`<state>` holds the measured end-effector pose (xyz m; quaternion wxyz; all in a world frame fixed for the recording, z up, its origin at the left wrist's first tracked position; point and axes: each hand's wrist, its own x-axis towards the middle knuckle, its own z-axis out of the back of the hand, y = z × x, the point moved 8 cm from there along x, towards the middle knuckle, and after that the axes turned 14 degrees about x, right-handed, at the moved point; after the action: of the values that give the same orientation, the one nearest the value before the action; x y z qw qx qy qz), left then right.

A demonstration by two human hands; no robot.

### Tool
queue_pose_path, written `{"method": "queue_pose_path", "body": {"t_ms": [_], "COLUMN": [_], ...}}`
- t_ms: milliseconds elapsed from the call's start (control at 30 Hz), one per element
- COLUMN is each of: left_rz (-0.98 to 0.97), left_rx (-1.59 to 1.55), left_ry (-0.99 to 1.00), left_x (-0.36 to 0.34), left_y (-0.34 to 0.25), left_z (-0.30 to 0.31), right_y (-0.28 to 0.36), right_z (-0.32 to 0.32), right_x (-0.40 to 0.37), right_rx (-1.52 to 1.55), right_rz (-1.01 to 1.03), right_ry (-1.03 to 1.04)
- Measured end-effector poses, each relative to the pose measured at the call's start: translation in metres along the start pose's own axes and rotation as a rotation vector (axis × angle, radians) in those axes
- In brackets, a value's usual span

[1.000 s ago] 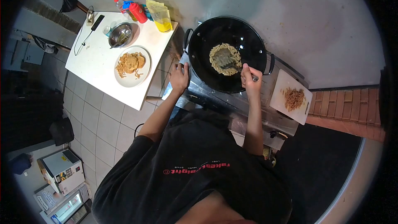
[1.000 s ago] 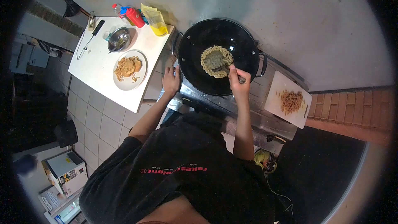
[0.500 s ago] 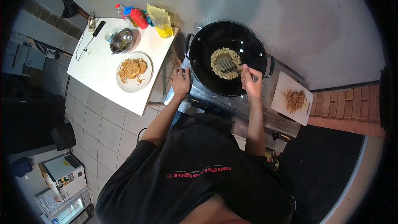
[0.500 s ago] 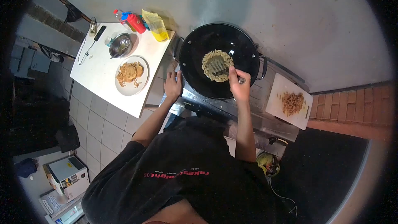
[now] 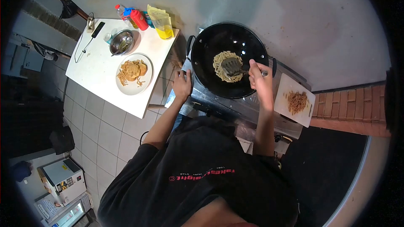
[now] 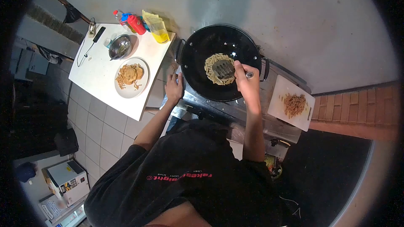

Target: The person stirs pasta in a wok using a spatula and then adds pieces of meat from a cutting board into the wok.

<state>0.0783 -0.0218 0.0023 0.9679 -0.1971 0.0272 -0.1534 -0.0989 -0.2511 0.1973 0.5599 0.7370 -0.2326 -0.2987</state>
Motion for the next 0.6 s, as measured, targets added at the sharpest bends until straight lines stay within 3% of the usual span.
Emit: {"method": "queue_pose_path", "body": {"t_ms": [233,600], "left_rz": [0.014,-0.017], "left_rx": [-0.014,0.008], "left_ry": [0.009,0.02], "left_x": [-0.001,0.0], "left_y": [0.001,-0.003], "left_z": [0.0,0.001], "right_y": [-0.023,-0.063], "right_z": [-0.001,0.009], "right_x": [0.014,0.006], "right_rx": [0.009,0.178], "right_rz": [0.135,0.145], "right_ry": [0.072,0.066]}}
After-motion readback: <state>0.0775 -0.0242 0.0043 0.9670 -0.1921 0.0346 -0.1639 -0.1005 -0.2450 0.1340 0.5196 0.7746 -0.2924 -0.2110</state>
